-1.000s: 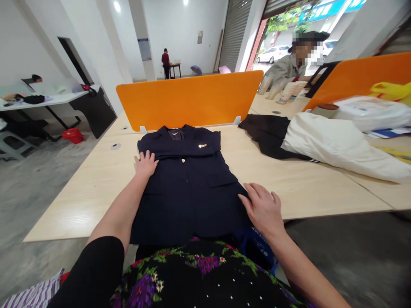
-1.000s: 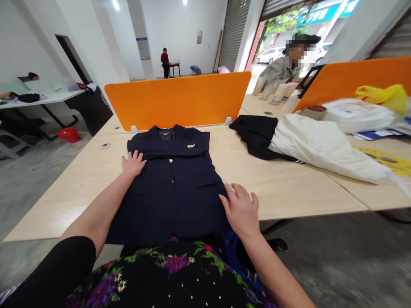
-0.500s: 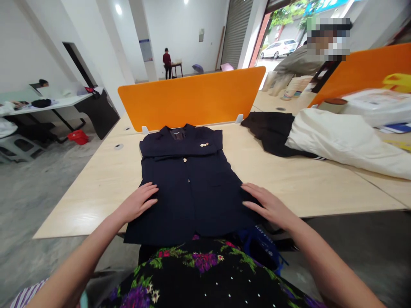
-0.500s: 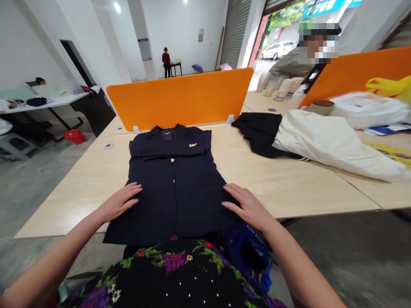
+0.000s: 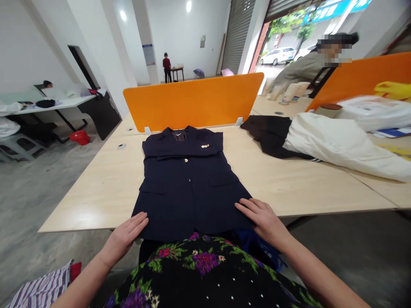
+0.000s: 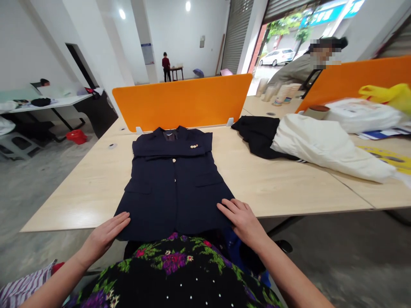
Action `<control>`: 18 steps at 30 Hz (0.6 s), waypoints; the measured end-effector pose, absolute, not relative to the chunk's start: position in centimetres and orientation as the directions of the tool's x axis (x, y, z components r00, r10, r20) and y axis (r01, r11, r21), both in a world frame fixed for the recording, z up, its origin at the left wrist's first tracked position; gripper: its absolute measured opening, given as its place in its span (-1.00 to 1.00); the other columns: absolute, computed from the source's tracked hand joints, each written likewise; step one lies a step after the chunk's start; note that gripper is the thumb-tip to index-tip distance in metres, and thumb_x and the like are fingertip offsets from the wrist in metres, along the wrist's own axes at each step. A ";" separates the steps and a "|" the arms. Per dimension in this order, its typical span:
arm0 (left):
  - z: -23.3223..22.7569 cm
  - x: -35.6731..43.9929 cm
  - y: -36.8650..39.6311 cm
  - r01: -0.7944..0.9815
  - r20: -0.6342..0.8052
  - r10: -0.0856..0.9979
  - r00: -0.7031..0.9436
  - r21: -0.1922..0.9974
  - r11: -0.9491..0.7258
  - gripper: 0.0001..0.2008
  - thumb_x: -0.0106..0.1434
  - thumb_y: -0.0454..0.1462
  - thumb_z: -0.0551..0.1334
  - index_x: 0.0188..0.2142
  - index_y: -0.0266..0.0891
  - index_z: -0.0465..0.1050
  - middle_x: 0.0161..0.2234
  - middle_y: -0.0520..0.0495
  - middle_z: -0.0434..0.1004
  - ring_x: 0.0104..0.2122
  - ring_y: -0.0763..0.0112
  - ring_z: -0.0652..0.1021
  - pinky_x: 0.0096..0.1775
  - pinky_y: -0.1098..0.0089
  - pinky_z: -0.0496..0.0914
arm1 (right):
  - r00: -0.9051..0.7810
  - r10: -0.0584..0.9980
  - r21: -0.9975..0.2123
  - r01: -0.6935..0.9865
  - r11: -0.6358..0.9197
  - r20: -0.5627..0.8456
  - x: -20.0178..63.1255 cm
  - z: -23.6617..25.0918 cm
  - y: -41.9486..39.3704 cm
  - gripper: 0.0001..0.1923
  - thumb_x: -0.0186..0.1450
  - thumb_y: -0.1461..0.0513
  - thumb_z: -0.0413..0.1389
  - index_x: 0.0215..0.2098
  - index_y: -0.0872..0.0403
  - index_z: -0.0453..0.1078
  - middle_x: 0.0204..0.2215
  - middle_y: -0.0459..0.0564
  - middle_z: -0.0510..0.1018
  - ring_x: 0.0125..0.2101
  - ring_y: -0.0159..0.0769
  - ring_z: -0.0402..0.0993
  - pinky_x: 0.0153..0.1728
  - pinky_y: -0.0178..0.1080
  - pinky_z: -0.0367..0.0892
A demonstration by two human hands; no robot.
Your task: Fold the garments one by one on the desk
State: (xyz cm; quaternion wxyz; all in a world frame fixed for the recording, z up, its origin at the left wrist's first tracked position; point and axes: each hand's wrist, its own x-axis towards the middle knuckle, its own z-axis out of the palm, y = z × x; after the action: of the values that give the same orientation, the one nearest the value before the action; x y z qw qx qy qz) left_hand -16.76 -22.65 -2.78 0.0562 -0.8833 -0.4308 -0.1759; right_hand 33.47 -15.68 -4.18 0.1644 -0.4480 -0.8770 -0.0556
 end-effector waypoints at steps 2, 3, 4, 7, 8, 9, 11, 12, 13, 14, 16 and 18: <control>-2.0 -17.2 -22.8 0.791 0.362 0.774 0.519 0.139 -0.595 -0.36 0.25 -0.50 -0.07 0.24 0.03 0.21 0.14 -0.03 0.42 0.12 0.34 0.43 0.10 0.23 0.41 | -0.561 0.750 -0.132 0.763 0.633 0.351 34.1 -3.9 -15.7 -0.20 -0.06 0.51 -0.10 0.12 -0.03 0.38 0.07 0.04 0.46 0.02 -0.11 0.34 -0.01 0.00 0.32; -1.4 -17.3 -22.8 0.800 0.363 0.795 0.486 0.182 -0.572 -0.39 0.25 -0.48 -0.06 0.21 0.05 0.26 0.11 -0.01 0.45 0.08 0.36 0.47 0.09 0.25 0.43 | -0.569 0.741 -0.186 0.734 0.653 0.356 34.3 -3.6 -15.6 -0.24 -0.06 0.50 -0.11 0.07 -0.02 0.42 0.02 0.04 0.49 -0.01 -0.14 0.37 -0.03 -0.02 0.35; -0.5 -17.2 -22.8 0.813 0.367 0.818 0.443 0.219 -0.539 -0.41 0.25 -0.45 -0.05 0.19 0.05 0.30 0.08 0.01 0.48 0.05 0.36 0.50 0.08 0.27 0.43 | -0.567 0.737 -0.242 0.707 0.664 0.367 34.5 -3.1 -15.5 -0.30 -0.04 0.49 -0.11 0.00 -0.01 0.45 -0.04 0.05 0.52 -0.06 -0.16 0.40 -0.07 -0.06 0.37; 2.8 -16.7 -22.7 0.858 0.411 0.866 0.284 0.294 -0.421 -0.45 0.23 -0.39 -0.01 0.14 0.09 0.37 0.01 0.07 0.54 0.00 0.31 0.54 0.07 0.26 0.44 | -0.462 0.770 -0.382 0.680 0.626 0.440 35.0 -0.9 -15.1 -0.47 0.02 0.43 -0.13 -0.15 0.01 0.48 -0.20 0.04 0.57 -0.14 -0.19 0.46 -0.12 -0.11 0.41; 4.0 -16.4 -22.8 0.867 0.432 0.872 0.232 0.314 -0.386 -0.46 0.22 -0.37 0.00 0.12 0.11 0.38 -0.01 0.08 0.55 0.00 0.29 0.54 0.07 0.24 0.45 | -0.408 0.785 -0.414 0.684 0.601 0.465 35.2 0.1 -15.1 -0.49 0.03 0.41 -0.12 -0.17 0.01 0.48 -0.20 0.04 0.58 -0.12 -0.18 0.47 -0.09 -0.10 0.40; 5.2 -16.2 -23.0 0.869 0.446 0.874 0.193 0.336 -0.364 -0.47 0.20 -0.36 0.01 0.10 0.13 0.40 -0.03 0.09 0.56 -0.01 0.27 0.55 0.06 0.22 0.45 | -0.364 0.799 -0.444 0.685 0.578 0.478 35.3 1.2 -15.2 -0.50 0.01 0.39 -0.12 -0.17 0.01 0.48 -0.18 0.04 0.58 -0.10 -0.17 0.47 -0.05 -0.08 0.38; 7.4 -15.9 -23.9 0.848 0.449 0.875 0.180 0.379 -0.369 -0.48 0.18 -0.34 0.03 0.04 0.19 0.44 -0.08 0.11 0.59 -0.05 0.26 0.57 0.01 0.24 0.48 | -0.348 0.835 -0.510 0.670 0.540 0.427 35.9 3.4 -15.9 -0.51 -0.01 0.35 -0.09 -0.18 -0.02 0.49 -0.15 0.01 0.59 -0.08 -0.15 0.48 -0.01 -0.09 0.37; 8.5 -15.9 -24.6 0.830 0.436 0.876 0.206 0.396 -0.392 -0.49 0.17 -0.34 0.04 0.01 0.22 0.46 -0.10 0.13 0.60 -0.09 0.27 0.59 -0.03 0.27 0.51 | -0.372 0.854 -0.549 0.655 0.519 0.364 36.2 4.5 -16.4 -0.54 0.00 0.32 -0.07 -0.20 -0.04 0.51 -0.16 -0.01 0.60 -0.10 -0.15 0.51 -0.03 -0.11 0.40; 9.5 -15.8 -25.3 0.810 0.418 0.875 0.246 0.407 -0.423 -0.51 0.16 -0.33 0.05 -0.02 0.25 0.47 -0.13 0.15 0.61 -0.13 0.29 0.60 -0.09 0.31 0.53 | -0.407 0.868 -0.590 0.639 0.494 0.285 36.5 5.6 -16.9 -0.58 0.03 0.30 -0.05 -0.23 -0.08 0.52 -0.20 -0.03 0.62 -0.15 -0.15 0.54 -0.09 -0.15 0.43; 10.4 -15.9 -26.1 0.790 0.398 0.872 0.286 0.417 -0.450 -0.52 0.15 -0.32 0.07 -0.05 0.28 0.48 -0.15 0.17 0.62 -0.18 0.29 0.62 -0.16 0.35 0.55 | -0.446 0.872 -0.629 0.622 0.465 0.203 36.9 6.5 -17.4 -0.64 0.07 0.26 -0.02 -0.26 -0.10 0.53 -0.24 -0.04 0.63 -0.21 -0.15 0.57 -0.17 -0.18 0.47; 11.9 -16.0 -27.3 0.768 0.386 0.868 0.313 0.434 -0.470 -0.54 0.14 -0.30 0.10 -0.10 0.35 0.49 -0.22 0.23 0.63 -0.28 0.31 0.64 -0.28 0.39 0.57 | -0.501 0.859 -0.692 0.583 0.425 0.105 37.5 8.3 -18.0 -0.77 0.14 0.16 0.06 -0.32 -0.14 0.54 -0.34 -0.04 0.64 -0.33 -0.13 0.59 -0.33 -0.21 0.50; 13.2 -16.2 -27.6 0.770 0.424 0.877 0.227 0.472 -0.428 -0.61 0.13 -0.25 0.13 -0.18 0.39 0.50 -0.30 0.29 0.63 -0.36 0.32 0.63 -0.36 0.38 0.57 | -0.437 0.883 -0.699 0.578 0.421 0.171 37.8 9.9 -17.6 -0.76 0.16 -0.01 0.11 -0.37 -0.13 0.55 -0.41 0.00 0.64 -0.40 -0.10 0.58 -0.41 -0.20 0.51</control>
State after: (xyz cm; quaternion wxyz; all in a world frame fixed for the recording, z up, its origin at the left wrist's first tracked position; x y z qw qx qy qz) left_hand -16.15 -27.56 13.22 -0.0813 -0.7791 -0.5285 -0.3272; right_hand 37.84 -17.56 9.86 0.2690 -0.4571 -0.7990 0.2834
